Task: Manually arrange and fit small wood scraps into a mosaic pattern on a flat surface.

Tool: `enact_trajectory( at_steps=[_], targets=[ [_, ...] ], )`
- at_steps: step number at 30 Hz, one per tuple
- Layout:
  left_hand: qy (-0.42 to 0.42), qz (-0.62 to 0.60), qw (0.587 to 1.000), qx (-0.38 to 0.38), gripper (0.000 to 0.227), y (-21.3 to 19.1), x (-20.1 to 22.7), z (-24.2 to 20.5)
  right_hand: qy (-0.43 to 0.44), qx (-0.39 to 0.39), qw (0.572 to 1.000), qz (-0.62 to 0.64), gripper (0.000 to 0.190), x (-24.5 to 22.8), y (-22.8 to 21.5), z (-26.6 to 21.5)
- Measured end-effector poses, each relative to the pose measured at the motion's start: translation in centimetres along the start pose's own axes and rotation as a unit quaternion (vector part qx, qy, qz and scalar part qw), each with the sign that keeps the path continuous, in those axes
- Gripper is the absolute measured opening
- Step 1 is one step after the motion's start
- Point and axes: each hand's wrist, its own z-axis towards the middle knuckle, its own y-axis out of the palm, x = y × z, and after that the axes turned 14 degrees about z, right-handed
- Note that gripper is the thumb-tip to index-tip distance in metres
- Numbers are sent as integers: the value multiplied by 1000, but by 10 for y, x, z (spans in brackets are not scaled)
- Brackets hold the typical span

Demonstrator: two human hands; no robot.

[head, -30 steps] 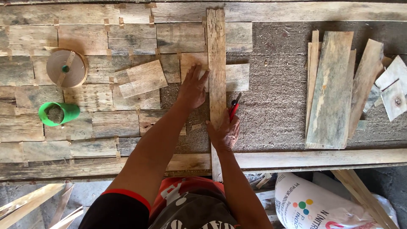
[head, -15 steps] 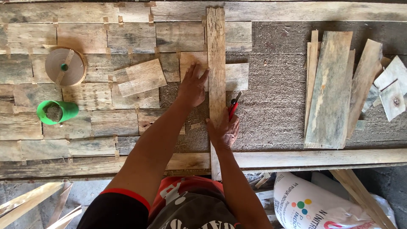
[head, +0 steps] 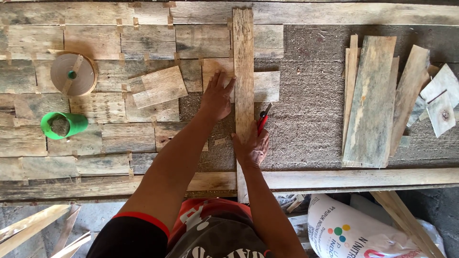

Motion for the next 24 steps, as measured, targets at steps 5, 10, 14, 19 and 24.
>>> enact_trajectory(
  at_steps=[5, 10, 14, 19, 24],
  targets=[
    [2, -4, 1000, 8, 81, 4, 0, 1, 22, -14, 1000, 12, 97, -1, 0, 1],
    [0, -16, 1000, 25, 80, 5, 1, 1, 27, -21, 999, 9, 99, -6, -4, 4],
    [-15, -35, 999, 22, 80, 3, 2, -1, 58, -37, 997, 20, 99, -11, -8, 6],
    [-11, -17, 1000, -19, 83, -7, 2, 0, 24, -21, 999, 23, 96, 1, -2, 8],
    [-15, -10, 1000, -24, 81, -6, 2, 0, -56, 92, 990, 94, 45, 48, 34, 26]
  ],
)
